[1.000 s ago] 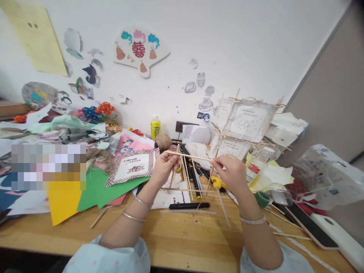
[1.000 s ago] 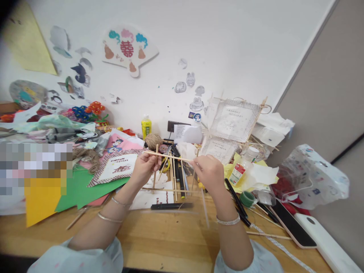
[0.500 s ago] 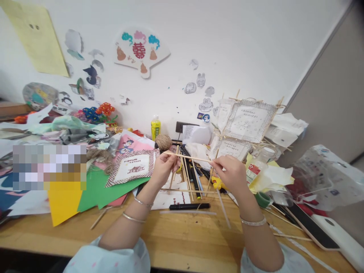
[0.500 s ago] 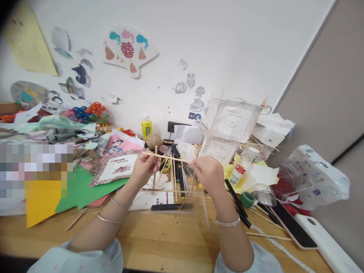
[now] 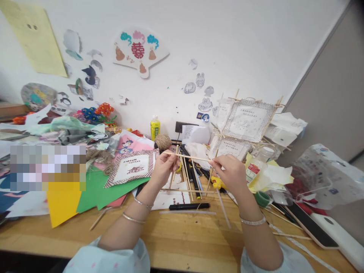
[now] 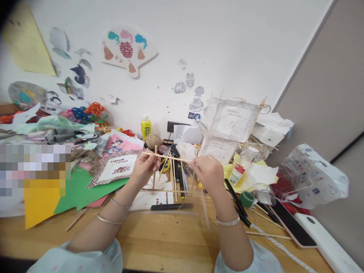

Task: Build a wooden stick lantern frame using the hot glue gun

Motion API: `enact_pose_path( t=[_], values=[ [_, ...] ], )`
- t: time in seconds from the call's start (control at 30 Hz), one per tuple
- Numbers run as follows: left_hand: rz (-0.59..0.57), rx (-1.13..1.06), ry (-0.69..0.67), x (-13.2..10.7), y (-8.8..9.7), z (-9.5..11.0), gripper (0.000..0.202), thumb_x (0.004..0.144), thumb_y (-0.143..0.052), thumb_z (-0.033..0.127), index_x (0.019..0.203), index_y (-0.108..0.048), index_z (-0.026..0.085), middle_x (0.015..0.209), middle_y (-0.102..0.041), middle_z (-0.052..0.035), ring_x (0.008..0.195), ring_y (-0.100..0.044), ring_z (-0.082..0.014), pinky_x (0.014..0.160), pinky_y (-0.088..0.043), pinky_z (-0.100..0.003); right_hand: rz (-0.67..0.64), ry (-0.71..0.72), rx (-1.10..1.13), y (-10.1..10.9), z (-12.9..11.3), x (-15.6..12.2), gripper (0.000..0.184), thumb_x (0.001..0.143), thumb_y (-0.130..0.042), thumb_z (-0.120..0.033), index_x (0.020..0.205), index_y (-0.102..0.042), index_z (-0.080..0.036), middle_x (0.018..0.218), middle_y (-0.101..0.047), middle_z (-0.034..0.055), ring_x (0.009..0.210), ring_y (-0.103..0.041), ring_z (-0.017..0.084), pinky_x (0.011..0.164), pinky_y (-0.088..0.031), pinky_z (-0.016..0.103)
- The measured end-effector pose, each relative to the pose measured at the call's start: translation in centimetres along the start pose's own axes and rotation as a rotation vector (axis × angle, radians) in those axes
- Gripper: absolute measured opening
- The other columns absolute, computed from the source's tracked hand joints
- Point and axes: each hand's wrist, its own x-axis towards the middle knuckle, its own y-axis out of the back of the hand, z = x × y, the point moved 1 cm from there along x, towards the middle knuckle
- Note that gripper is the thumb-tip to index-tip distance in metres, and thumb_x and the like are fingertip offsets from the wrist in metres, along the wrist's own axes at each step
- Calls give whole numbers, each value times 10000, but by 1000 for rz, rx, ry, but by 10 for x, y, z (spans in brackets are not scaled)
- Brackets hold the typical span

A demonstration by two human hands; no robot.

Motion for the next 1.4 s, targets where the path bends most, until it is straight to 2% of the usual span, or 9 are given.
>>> enact_pose_path(
  t=[0.17, 0.27, 0.37, 0.5, 0.57, 0.7, 0.83, 1.13, 1.4],
  values=[
    [7, 14, -21, 0, 1, -3, 367, 676, -705, 443, 641, -479, 157, 514, -571, 24, 382, -412, -41, 376, -288, -161, -7, -10, 63, 3, 7, -1, 168, 846, -553, -335, 779, -608, -191, 687, -650, 31, 657, -546, 169, 640, -381, 284],
    [8, 4, -30, 0, 2, -4, 337, 693, -698, 421, 655, -494, 156, 534, -584, 19, 394, -420, -41, 386, -302, -161, 9, -66, 112, 3, 11, -2, 179, 815, -586, -364, 866, -607, -193, 762, -657, 46, 699, -569, 182, 660, -419, 295],
    [16, 7, -22, 0, 2, -4, 337, 693, -696, 421, 653, -489, 158, 533, -583, 20, 390, -418, -42, 383, -301, -163, 2, -168, 186, 1, 14, -4, 348, 772, -630, -377, 1077, -570, -219, 922, -670, 58, 685, -580, 180, 680, -460, 320],
    [19, 10, -24, 0, 0, -3, 362, 673, -705, 439, 649, -471, 164, 510, -572, 29, 376, -409, -44, 379, -293, -165, -74, -279, 405, -6, 16, -6, 585, 760, -643, -305, 1298, -414, -285, 1076, -649, 53, 735, -595, 166, 744, -490, 339],
    [17, 8, -35, 0, -1, -3, 359, 680, -699, 439, 654, -469, 164, 509, -576, 30, 370, -410, -44, 380, -296, -166, -96, -309, 529, -8, 17, -6, 601, 767, -632, -282, 1318, -391, -288, 1043, -654, 47, 735, -591, 155, 748, -497, 336],
    [39, 13, -56, 0, 0, -3, 334, 701, -687, 414, 657, -473, 161, 520, -583, 27, 368, -409, -39, 384, -305, -164, -130, -341, 698, -9, 19, -6, 531, 777, -609, -260, 1282, -445, -269, 921, -644, 32, 750, -592, 153, 740, -508, 334],
    [57, 14, -76, 0, 0, -3, 337, 707, -685, 404, 651, -458, 162, 529, -584, 26, 374, -412, -36, 386, -306, -159, -174, -356, 762, -6, 22, -8, 551, 759, -619, -213, 1277, -442, -275, 952, -628, 36, 824, -599, 160, 787, -501, 343],
    [78, 2, -73, 0, -2, 1, 346, 686, -707, 393, 629, -460, 158, 537, -589, 24, 378, -415, -32, 388, -315, -155, -338, -280, 827, -2, 25, -13, 778, 755, -611, -175, 1402, -196, -296, 1029, -607, 43, 929, -570, 155, 927, -426, 405],
    [74, 16, -77, 1, 0, 0, 335, 699, -689, 391, 637, -454, 161, 535, -588, 24, 377, -419, -35, 386, -314, -154, -233, -372, 892, -11, 35, -18, 609, 801, -594, -286, 1357, -345, -280, 908, -647, 24, 866, -600, 163, 837, -475, 359]
  ],
)
